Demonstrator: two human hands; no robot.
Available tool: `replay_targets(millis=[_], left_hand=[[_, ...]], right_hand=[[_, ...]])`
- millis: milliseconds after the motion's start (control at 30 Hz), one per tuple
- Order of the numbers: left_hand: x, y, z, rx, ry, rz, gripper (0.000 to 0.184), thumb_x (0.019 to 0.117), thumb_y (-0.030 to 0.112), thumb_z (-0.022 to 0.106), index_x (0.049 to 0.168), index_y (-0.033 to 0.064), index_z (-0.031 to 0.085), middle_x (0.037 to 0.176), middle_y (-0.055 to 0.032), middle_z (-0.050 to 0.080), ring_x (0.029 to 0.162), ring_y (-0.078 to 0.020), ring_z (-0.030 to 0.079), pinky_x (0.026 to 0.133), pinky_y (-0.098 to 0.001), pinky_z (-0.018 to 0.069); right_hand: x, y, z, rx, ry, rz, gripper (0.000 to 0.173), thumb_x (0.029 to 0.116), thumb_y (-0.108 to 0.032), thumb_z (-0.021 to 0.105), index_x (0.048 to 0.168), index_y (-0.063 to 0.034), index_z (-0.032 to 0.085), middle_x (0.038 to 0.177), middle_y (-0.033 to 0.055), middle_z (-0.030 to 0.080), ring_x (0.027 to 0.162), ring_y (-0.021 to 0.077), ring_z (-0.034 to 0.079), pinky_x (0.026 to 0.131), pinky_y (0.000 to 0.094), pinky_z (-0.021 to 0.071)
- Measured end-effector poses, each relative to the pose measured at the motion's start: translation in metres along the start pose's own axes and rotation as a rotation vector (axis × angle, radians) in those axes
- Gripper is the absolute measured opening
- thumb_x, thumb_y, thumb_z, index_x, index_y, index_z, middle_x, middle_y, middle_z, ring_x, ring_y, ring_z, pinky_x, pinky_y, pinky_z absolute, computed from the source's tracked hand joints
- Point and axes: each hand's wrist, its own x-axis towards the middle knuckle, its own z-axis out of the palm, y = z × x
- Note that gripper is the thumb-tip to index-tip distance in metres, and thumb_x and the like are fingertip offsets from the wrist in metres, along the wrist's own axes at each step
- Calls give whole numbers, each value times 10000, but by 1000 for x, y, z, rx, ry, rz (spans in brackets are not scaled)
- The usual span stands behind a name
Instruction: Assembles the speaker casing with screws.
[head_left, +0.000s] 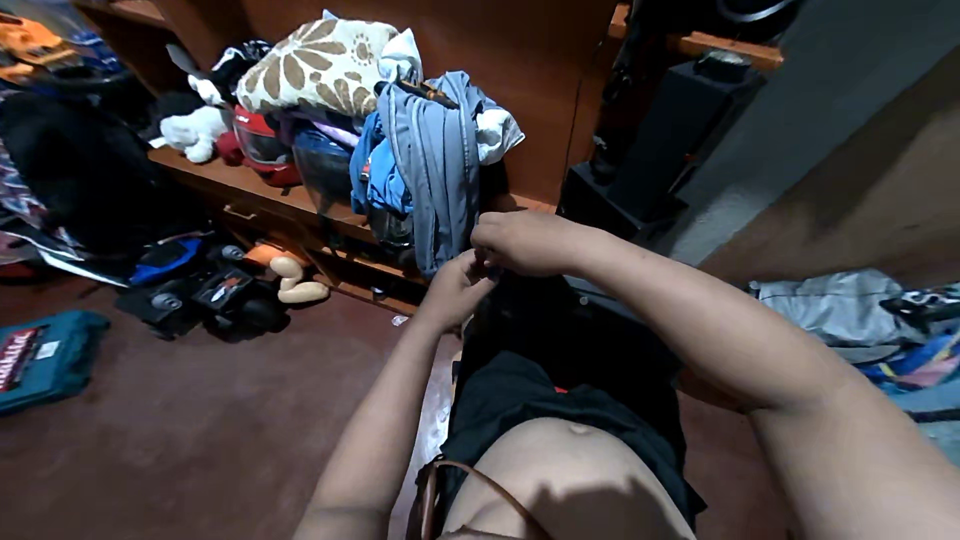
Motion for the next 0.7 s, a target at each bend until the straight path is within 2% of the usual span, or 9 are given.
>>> replay_targets(millis=[67,167,233,300,367,400,533,633,700], left_hand=[[2,-4,4,59,81,15,255,915,93,761,1149,58,666,1044,-72,729,892,-155,726,828,-405,628],[8,-11,23,136,286,8,357,809,130,874,1001,38,588,920,-107,666,788,-194,675,721,-409,599],[11,-7,29,165,335,-42,364,778,84,868,952,19,555,880,-122,617,761,-212,625,688,-410,550],[8,-4,21,193,223,-73,332,816,98,836,1041,35,601,1009,-130,646,863,-228,651,761,-449,568],[3,-6,8,119,41,-46,447,913,122,752,1331,48,611,1287,-124,650,1112,-206,665,970,-453,563],[2,-10,5,74,-9,-14,444,949,113,708,1373,50,593,1297,-116,660,1119,-182,675,985,-432,567],[-1,-14,13,67,110,-5,279,921,107,760,1181,62,670,1040,-80,732,896,-163,725,834,-418,623],[1,-16,31,155,299,10,284,835,84,823,977,39,581,858,-109,655,725,-201,656,659,-414,574],[0,-17,41,235,366,35,325,825,115,844,1002,19,589,886,-124,639,756,-223,652,683,-430,578]], right_hand=[[0,-5,-8,-21,-28,73,227,1022,-211,627,1204,-78,648,1191,109,631,1058,274,664,885,486,571],[3,-16,-14,-55,-33,340,416,1007,-430,636,1269,-112,575,1147,113,639,1003,314,687,774,559,581],[4,-17,-8,-45,-30,393,356,1015,-390,631,1201,-93,573,1054,131,652,934,337,693,726,572,571],[2,-13,1,32,1,308,290,1021,-306,637,1174,-63,590,1042,132,654,939,312,688,779,534,579],[-2,-6,3,91,35,168,240,1011,-194,646,1194,-41,621,1123,142,650,1044,292,670,897,497,566],[-3,-1,5,96,40,104,234,1000,-146,652,1208,-42,627,1153,142,643,1081,285,659,932,477,559],[-4,2,12,177,75,50,329,916,-69,705,1238,-65,638,1208,133,609,1074,256,638,915,423,560],[-2,-8,22,318,185,311,511,944,-237,740,1374,-43,543,1273,175,581,1084,293,653,912,477,569],[0,-13,30,369,285,435,507,936,-277,753,1333,-41,545,1245,185,591,1064,305,657,896,484,568]])
